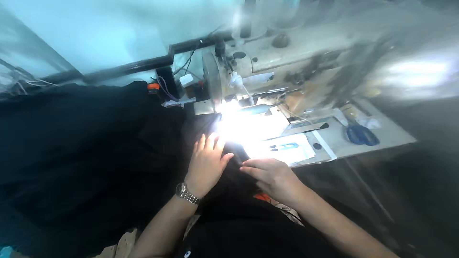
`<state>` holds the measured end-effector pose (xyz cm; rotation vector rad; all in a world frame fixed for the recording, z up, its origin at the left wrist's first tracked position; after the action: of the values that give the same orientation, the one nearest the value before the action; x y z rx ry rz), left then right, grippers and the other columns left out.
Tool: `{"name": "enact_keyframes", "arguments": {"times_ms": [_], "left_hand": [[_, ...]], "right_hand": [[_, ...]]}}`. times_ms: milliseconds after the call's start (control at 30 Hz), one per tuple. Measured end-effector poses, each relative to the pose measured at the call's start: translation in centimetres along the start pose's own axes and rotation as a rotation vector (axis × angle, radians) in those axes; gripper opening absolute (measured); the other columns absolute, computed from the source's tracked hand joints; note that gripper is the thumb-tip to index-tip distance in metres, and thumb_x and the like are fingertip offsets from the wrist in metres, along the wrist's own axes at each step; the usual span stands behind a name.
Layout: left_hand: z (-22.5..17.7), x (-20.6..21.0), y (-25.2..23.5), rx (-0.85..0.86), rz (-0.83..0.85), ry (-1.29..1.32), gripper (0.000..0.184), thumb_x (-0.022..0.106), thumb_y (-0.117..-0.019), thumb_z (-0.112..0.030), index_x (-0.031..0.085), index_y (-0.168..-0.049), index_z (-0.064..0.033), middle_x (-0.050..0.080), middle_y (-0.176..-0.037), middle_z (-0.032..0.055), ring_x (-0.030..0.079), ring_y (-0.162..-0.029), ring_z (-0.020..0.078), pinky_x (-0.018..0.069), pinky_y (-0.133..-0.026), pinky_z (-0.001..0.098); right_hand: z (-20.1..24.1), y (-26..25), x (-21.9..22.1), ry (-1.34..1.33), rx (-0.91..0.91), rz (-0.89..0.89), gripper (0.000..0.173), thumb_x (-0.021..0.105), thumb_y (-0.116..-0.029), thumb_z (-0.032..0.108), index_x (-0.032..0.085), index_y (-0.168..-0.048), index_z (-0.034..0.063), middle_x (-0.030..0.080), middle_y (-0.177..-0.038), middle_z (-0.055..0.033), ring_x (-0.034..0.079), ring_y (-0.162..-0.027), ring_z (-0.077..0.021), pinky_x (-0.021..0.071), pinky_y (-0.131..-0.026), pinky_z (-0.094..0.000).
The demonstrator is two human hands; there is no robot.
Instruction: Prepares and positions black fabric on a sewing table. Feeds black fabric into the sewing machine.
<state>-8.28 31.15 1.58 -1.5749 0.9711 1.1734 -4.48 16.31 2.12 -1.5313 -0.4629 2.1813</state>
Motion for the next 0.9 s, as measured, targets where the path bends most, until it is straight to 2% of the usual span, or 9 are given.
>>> {"name": "enact_keyframes", "arguments": {"times_ms": [133, 267, 333, 433, 567, 667, 733, 833, 900], "left_hand": [[1.0, 0.3, -1.5, 0.044, -0.052, 0.040, 0.048, 0.045, -0.1079, -0.043, 0.066, -0.137, -0.0108, 0.058, -0.145, 0.0153, 0.051, -0.141, 0.0297, 0.0361, -0.121, 0.0501], [3.4, 0.3, -4.6, 0.027, -0.094, 0.137, 0.035, 0.050, -0.1057, -0.028, 0.070, -0.131, -0.0139, 0.063, -0.141, 0.0103, 0.053, -0.139, 0.0250, 0.0377, -0.120, 0.0470], [4.7, 0.3, -6.1, 0.032, -0.112, 0.175, 0.035, 0.052, -0.1055, -0.029, 0.070, -0.132, -0.0139, 0.062, -0.141, 0.0100, 0.054, -0.137, 0.0253, 0.0408, -0.118, 0.0460], [5.6, -0.3, -8.4, 0.098, -0.169, 0.249, 0.026, 0.060, -0.1005, -0.018, 0.073, -0.121, -0.0077, 0.068, -0.130, 0.0113, 0.060, -0.129, 0.0267, 0.0455, -0.113, 0.0472], [7.4, -0.2, -11.8, 0.124, -0.233, 0.290, 0.019, 0.061, -0.0983, -0.011, 0.074, -0.109, -0.0036, 0.071, -0.122, 0.0135, 0.063, -0.125, 0.0280, 0.0448, -0.114, 0.0464], [8.8, -0.5, -13.4, 0.128, -0.278, 0.289, 0.022, 0.060, -0.1004, -0.019, 0.075, -0.102, -0.0034, 0.071, -0.124, 0.0135, 0.061, -0.129, 0.0279, 0.0436, -0.116, 0.0443], [9.0, -1.7, -12.4, 0.187, -0.393, 0.229, 0.025, 0.063, -0.1007, -0.024, 0.074, -0.089, -0.0049, 0.072, -0.121, 0.0114, 0.060, -0.129, 0.0296, 0.0441, -0.114, 0.0473], [7.7, -5.3, -8.6, 0.230, -0.487, 0.150, 0.033, 0.064, -0.1014, -0.031, 0.074, -0.081, -0.0066, 0.073, -0.114, 0.0088, 0.058, -0.128, 0.0324, 0.0405, -0.113, 0.0535], [5.2, -8.0, -4.4, 0.276, -0.417, 0.272, 0.039, 0.057, -0.1039, -0.031, 0.072, -0.078, -0.0058, 0.073, -0.099, 0.0085, 0.062, -0.117, 0.0284, 0.0410, -0.113, 0.0513]], "right_hand": [[-0.7, -2.1, 0.2, -0.023, -0.004, -0.011, 0.026, 0.057, -0.0939, 0.005, 0.076, -0.110, 0.0114, 0.075, -0.116, -0.0057, 0.073, -0.103, -0.0199, 0.0605, -0.086, -0.0361], [-2.5, -4.9, 1.2, -0.015, 0.042, 0.020, 0.022, 0.056, -0.0996, 0.011, 0.076, -0.108, 0.0131, 0.076, -0.111, -0.0040, 0.074, -0.096, -0.0199, 0.0618, -0.078, -0.0392], [-3.6, -5.9, 1.7, 0.031, 0.082, 0.025, 0.021, 0.057, -0.1014, 0.017, 0.077, -0.108, 0.0158, 0.076, -0.100, -0.0042, 0.074, -0.085, -0.0226, 0.0617, -0.071, -0.0435], [-5.0, -7.3, 2.0, 0.084, 0.150, -0.010, 0.023, 0.060, -0.1001, 0.019, 0.080, -0.110, 0.0171, 0.074, -0.081, -0.0111, 0.073, -0.074, -0.0322, 0.0577, -0.060, -0.0527], [-5.9, -9.1, 2.0, 0.073, 0.150, -0.118, 0.023, 0.060, -0.1000, 0.014, 0.077, -0.116, 0.0161, 0.074, -0.111, -0.0084, 0.070, -0.105, -0.0260, 0.0575, -0.090, -0.0487], [-6.6, -9.2, 2.5, 0.064, 0.157, -0.170, 0.021, 0.063, -0.0996, 0.018, 0.078, -0.113, 0.0173, 0.075, -0.111, -0.0064, 0.071, -0.106, -0.0247, 0.0570, -0.091, -0.0490], [-6.8, -8.9, 3.0, 0.045, 0.182, -0.132, 0.023, 0.062, -0.0996, 0.018, 0.078, -0.116, 0.0175, 0.076, -0.112, -0.0066, 0.071, -0.104, -0.0256, 0.0568, -0.091, -0.0502], [-7.4, -8.8, 3.2, 0.009, 0.254, -0.064, 0.022, 0.063, -0.0980, 0.016, 0.079, -0.112, 0.0157, 0.077, -0.098, -0.0099, 0.074, -0.090, -0.0291, 0.0592, -0.077, -0.0524], [-7.8, -8.6, 3.7, -0.032, 0.317, 0.037, 0.024, 0.061, -0.1007, 0.018, 0.079, -0.117, 0.0177, 0.076, -0.104, -0.0109, 0.073, -0.097, -0.0309, 0.0578, -0.084, -0.0538]]}}
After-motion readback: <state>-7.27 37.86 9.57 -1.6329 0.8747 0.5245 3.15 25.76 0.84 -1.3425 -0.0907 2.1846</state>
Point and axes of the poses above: each hand's wrist, its own y-axis away from the middle knuckle, its own x-axis out of the palm, z = x × y, the point moved 10 cm from there along -y, towards the middle knuckle
